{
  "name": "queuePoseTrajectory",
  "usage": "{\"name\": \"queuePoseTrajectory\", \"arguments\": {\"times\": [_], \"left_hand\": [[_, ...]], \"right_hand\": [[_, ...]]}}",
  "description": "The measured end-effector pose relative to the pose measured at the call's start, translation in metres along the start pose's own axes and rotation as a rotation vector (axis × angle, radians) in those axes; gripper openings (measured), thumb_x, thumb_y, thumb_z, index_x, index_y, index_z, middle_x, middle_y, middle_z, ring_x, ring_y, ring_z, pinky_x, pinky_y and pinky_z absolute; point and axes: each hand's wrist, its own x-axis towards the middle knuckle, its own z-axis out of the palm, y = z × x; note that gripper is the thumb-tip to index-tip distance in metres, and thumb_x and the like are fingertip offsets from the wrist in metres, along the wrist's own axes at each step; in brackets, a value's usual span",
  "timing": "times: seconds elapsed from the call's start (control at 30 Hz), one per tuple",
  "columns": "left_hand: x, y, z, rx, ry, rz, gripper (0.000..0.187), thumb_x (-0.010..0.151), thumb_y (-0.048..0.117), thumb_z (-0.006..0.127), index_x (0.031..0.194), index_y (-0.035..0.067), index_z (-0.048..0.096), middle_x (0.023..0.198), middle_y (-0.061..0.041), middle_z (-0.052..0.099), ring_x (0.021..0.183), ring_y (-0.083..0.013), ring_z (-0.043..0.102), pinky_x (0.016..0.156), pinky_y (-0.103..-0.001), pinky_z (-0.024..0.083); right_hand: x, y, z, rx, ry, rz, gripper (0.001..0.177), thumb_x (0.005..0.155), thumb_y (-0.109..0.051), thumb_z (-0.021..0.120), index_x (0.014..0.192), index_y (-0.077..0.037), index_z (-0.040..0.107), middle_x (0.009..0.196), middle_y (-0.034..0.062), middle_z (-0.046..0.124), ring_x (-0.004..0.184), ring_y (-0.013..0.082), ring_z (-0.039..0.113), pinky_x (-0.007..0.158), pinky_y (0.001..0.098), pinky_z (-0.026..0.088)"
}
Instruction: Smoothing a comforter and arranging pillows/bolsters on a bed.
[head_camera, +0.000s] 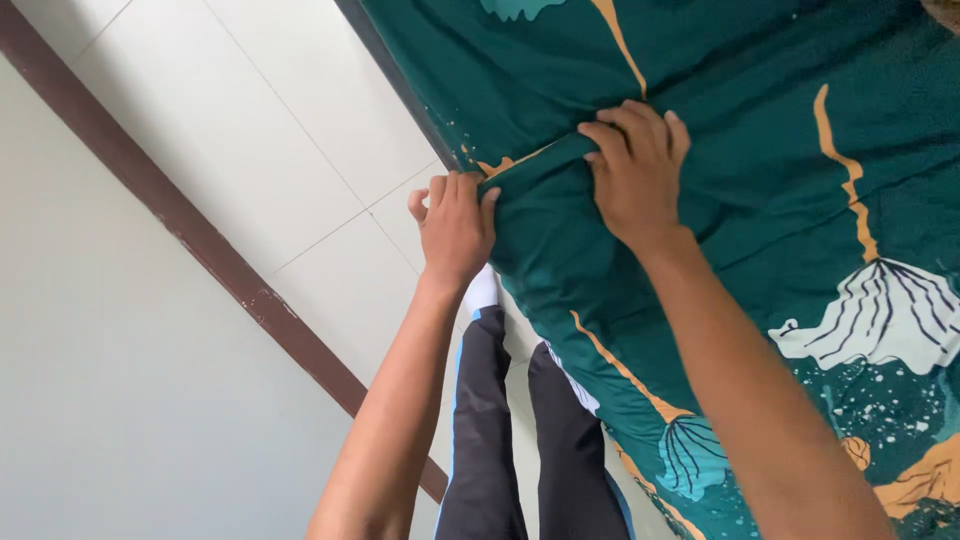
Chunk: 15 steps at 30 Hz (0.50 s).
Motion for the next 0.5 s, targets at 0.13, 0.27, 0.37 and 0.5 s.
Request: {"name": "queuePoseTrajectory", "arguments": {"times": [0.13, 0.27, 0.37, 0.5], "left_hand": [[0.006, -0.006, -0.002, -0.019, -0.009, 0.062, 0.017, 0.102, 0.023, 0.06, 0.113, 0.01, 0.062, 0.101, -0.003, 0.061, 0.1, -0.0208, 0.054, 0.101, -0.041, 0.026], [0.005, -0.005, -0.012, -0.061, -0.043, 0.118, 0.012, 0.103, 0.019, 0.061, 0.111, 0.009, 0.063, 0.099, -0.002, 0.061, 0.097, -0.0194, 0.055, 0.103, -0.04, 0.025], [0.001, -0.002, -0.023, -0.068, -0.036, 0.149, 0.013, 0.102, 0.018, 0.062, 0.111, 0.008, 0.064, 0.099, -0.002, 0.061, 0.097, -0.0189, 0.055, 0.103, -0.039, 0.025], [0.016, -0.006, -0.032, -0.029, 0.01, 0.166, 0.013, 0.103, 0.018, 0.062, 0.112, 0.009, 0.065, 0.1, -0.001, 0.062, 0.098, -0.018, 0.055, 0.103, -0.04, 0.024]], "right_hand": [[-0.01, 0.04, 0.002, -0.128, -0.021, -0.063, 0.033, 0.104, -0.006, 0.066, 0.135, -0.015, 0.066, 0.139, 0.0095, 0.058, 0.143, 0.0328, 0.047, 0.122, 0.0546, 0.018], [-0.011, 0.048, 0.0, -0.143, -0.02, -0.009, 0.027, 0.104, -0.002, 0.067, 0.128, -0.015, 0.068, 0.129, 0.0055, 0.06, 0.14, 0.0295, 0.049, 0.125, 0.0555, 0.017], [-0.005, 0.036, -0.005, -0.122, 0.013, 0.052, 0.029, 0.1, 0.004, 0.064, 0.123, -0.014, 0.068, 0.126, 0.0066, 0.06, 0.136, 0.0289, 0.05, 0.123, 0.0531, 0.018], [0.011, 0.032, 0.006, -0.08, 0.062, 0.08, 0.032, 0.096, 0.008, 0.061, 0.12, -0.011, 0.067, 0.129, 0.0111, 0.059, 0.133, 0.0323, 0.049, 0.121, 0.0542, 0.021]]}}
